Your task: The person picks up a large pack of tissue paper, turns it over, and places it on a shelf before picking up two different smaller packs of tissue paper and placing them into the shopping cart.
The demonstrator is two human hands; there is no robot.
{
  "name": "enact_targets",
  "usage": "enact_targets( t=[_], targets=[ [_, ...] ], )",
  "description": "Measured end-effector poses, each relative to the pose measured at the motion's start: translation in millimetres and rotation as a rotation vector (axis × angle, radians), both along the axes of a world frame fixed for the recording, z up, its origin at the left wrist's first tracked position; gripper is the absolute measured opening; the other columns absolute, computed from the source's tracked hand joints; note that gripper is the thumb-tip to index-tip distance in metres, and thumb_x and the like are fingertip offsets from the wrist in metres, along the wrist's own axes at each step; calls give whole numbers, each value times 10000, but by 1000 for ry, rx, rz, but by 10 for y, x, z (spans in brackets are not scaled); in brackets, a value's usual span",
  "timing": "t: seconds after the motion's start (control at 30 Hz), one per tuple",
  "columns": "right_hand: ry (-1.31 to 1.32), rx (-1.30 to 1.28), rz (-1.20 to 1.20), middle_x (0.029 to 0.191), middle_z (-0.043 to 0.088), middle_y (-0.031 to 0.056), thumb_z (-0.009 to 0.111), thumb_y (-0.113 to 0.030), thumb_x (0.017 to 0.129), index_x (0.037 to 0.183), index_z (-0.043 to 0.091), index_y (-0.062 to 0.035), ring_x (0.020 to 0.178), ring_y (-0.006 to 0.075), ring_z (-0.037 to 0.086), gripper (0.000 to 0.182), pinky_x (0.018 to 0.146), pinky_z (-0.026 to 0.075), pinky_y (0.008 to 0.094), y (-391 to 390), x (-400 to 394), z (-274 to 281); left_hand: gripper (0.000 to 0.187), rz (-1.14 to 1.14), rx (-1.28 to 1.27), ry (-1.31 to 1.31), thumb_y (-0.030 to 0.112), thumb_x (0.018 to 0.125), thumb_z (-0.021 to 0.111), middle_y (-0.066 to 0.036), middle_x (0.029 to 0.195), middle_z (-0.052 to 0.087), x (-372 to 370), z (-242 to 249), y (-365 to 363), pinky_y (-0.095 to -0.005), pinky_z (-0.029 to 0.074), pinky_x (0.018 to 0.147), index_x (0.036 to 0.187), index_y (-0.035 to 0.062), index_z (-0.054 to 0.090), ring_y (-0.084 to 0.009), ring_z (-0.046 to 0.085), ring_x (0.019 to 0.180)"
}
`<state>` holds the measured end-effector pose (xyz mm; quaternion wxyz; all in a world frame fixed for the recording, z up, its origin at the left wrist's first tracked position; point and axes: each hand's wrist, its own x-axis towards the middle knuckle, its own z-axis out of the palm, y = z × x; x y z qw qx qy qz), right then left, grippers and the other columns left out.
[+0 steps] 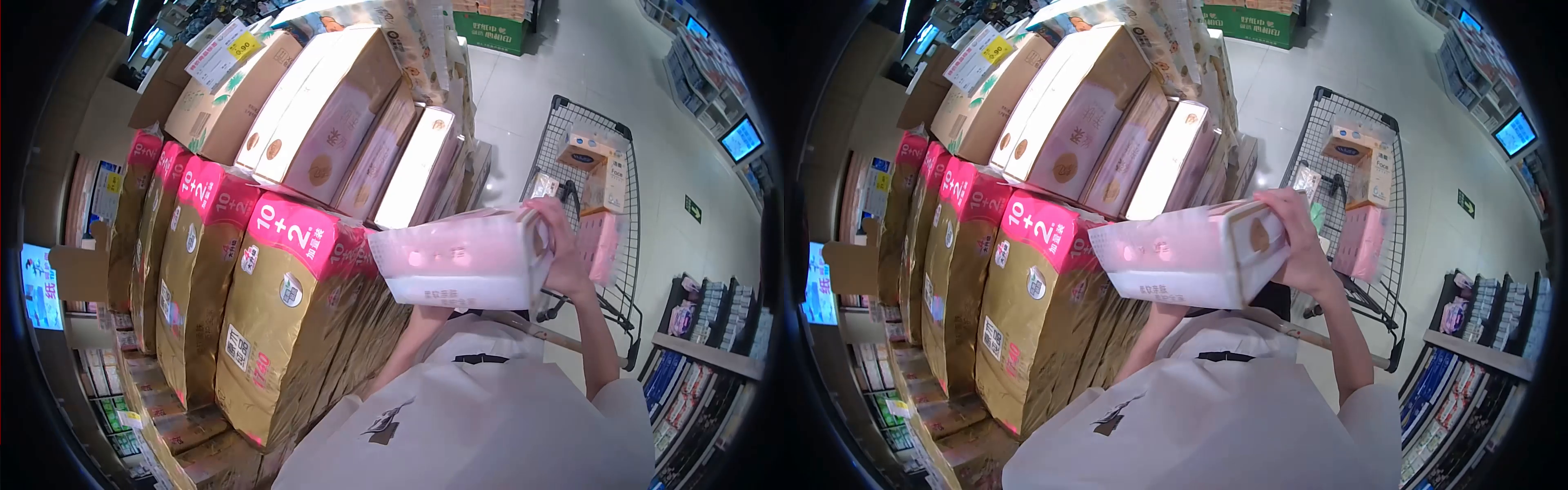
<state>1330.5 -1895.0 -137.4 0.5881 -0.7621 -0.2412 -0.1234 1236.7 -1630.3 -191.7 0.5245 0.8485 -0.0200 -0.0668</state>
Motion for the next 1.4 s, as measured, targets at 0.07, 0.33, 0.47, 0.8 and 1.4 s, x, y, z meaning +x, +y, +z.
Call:
enact_targets(
  t=[0.07,0.33,0.47,0.8,1.4],
  targets=[
    [-92,-234,-2,1180,519,87,822,-95,574,1369,478,-121,1141,279,526,867,1097,349,492,44,129,178,585,285,-452,310,-11,867,651,-139,1401,463,58,104,-119,-358,426,1038,1395,11,400,-233,500,1261],
    [-343,-869,-62,1162,536,70,722,-28,649,1358,536,-208,1153,271,506,755,1124,247,603,489,680,156,1004,215,-306,95,85,886,690,-133,1567,150,101,53,-18,-365,410,1039,1561,156,-48,-266,449,1288],
    [-437,-892,18,1167,540,65,661,-30,733,1381,510,-239,1156,246,509,697,1120,254,602,821,924,132,994,270,-529,188,269,890,711,-195,1546,238,228,-267,57,-421,428,1051,1559,121,-9,-273,425,1323],
    [-670,-972,273,1273,539,62,570,-135,851,1398,458,-297,1259,228,481,582,1164,250,503,1794,1717,-248,1041,439,-554,168,258,894,712,-283,1568,138,286,-461,395,-421,336,1119,1536,49,-80,-292,280,1442],
    [167,-563,-167,1486,234,246,733,-158,741,1294,495,-102,1350,465,314,604,1105,339,503,538,980,-1839,1030,382,-509,70,172,896,698,-181,1619,27,561,-471,559,-448,277,1140,1544,97,-100,-291,154,1483]
  ],
)
